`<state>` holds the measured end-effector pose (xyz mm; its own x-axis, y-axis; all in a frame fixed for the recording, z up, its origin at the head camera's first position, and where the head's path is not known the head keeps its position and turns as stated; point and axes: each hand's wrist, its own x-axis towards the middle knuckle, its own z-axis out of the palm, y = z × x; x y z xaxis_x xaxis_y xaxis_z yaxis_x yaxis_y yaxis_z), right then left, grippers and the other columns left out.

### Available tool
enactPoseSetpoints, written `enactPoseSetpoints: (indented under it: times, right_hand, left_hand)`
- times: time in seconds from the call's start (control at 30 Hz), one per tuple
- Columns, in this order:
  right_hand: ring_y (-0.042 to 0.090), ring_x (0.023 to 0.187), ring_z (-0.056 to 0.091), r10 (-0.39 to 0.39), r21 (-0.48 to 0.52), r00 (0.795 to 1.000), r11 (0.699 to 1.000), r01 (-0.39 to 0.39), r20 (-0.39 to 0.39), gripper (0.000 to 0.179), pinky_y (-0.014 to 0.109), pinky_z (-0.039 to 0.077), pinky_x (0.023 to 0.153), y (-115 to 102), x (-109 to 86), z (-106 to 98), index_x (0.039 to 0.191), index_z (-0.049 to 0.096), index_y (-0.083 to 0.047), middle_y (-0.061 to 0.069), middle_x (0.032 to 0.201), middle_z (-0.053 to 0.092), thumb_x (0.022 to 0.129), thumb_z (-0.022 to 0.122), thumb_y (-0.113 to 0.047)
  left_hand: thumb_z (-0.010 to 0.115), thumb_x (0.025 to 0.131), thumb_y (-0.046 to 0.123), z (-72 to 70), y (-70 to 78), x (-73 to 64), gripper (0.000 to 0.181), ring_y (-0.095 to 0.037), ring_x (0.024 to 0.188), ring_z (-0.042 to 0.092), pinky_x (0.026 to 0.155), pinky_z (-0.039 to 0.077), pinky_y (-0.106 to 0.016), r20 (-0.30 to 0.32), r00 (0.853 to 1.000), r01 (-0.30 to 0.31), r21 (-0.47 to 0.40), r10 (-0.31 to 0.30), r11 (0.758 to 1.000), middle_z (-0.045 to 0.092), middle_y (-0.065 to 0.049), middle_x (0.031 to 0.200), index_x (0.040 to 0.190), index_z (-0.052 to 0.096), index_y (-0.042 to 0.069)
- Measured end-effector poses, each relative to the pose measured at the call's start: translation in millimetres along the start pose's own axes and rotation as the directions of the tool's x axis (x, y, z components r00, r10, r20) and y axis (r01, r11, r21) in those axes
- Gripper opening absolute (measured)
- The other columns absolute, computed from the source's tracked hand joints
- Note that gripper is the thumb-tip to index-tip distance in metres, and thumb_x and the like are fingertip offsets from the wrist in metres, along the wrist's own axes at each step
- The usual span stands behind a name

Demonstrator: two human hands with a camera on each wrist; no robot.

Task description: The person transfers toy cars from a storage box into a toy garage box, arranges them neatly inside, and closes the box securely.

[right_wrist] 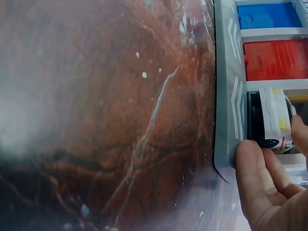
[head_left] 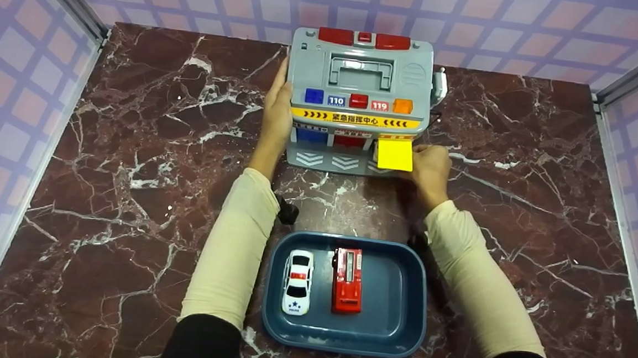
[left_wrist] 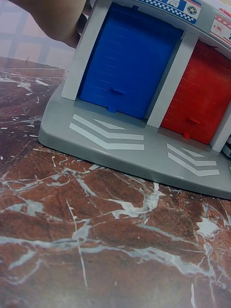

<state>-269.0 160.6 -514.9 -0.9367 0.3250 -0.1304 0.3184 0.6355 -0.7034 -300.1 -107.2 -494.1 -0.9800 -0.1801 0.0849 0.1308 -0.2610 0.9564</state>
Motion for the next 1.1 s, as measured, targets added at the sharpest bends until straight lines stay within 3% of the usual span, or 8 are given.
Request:
enactPoseSetpoints:
  times: [0.17,0.6,0.73,0.87,1.1]
  right_hand:
    - [0.037,0.089,0.068,-0.039,-0.027,0.999,0.999,0.038,-0.015,0.026,0.047,0.054,0.083,1.1,1.8,1.0,0.091,0.079,0.003,0.019,0.094,0.076,0.084,0.066,-0.019]
    - [0.037,0.087,0.065,-0.031,-0.033,1.0,0.999,0.031,-0.007,0.025,0.047,0.052,0.081,2.4,2.9,1.4,0.087,0.076,0.004,0.02,0.093,0.074,0.084,0.063,-0.017]
    - [0.033,0.083,0.063,-0.021,-0.022,1.0,1.0,0.021,-0.01,0.02,0.041,0.051,0.075,3.0,5.3,2.3,0.079,0.072,0.0,0.011,0.08,0.072,0.084,0.063,-0.017]
    - [0.029,0.076,0.059,-0.025,0.009,0.999,1.0,0.025,-0.024,0.017,0.033,0.046,0.067,3.9,7.9,2.4,0.067,0.063,-0.008,-0.005,0.06,0.058,0.083,0.063,-0.015]
    - [0.021,0.067,0.052,-0.036,0.04,0.998,0.998,0.038,-0.061,0.019,0.025,0.039,0.059,2.7,8.6,2.4,0.064,0.055,-0.014,-0.013,0.054,0.046,0.082,0.06,-0.012]
  left_hand:
    - [0.026,0.107,0.006,-0.5,1.0,0.2,0.053,-0.016,0.143,0.041,0.114,0.033,-0.016,-0.003,1.0,0.031,-0.016,-0.031,0.999,0.033,-0.006,0.162,0.16,0.024,0.01]
    - [0.026,0.107,0.007,-0.4,0.4,-1.2,0.052,-0.013,0.144,0.039,0.115,0.031,-0.015,0.004,1.0,0.009,-0.012,-0.009,1.0,0.033,-0.005,0.163,0.16,0.024,0.01]
    - [0.026,0.108,0.007,-1.2,-1.3,0.2,0.052,-0.013,0.144,0.039,0.115,0.032,-0.015,-0.002,1.0,0.014,-0.005,-0.014,1.0,0.033,-0.005,0.162,0.16,0.025,0.011]
    - [0.026,0.108,0.006,-2.4,-3.2,1.5,0.052,-0.016,0.143,0.041,0.114,0.034,-0.017,-0.003,1.0,0.005,0.018,-0.005,1.0,0.034,-0.006,0.162,0.159,0.025,0.011]
    - [0.028,0.108,0.007,-1.2,-0.3,-0.6,0.052,-0.013,0.144,0.04,0.115,0.032,-0.016,-0.01,1.0,0.008,0.031,-0.008,0.999,0.035,-0.004,0.162,0.159,0.026,0.012]
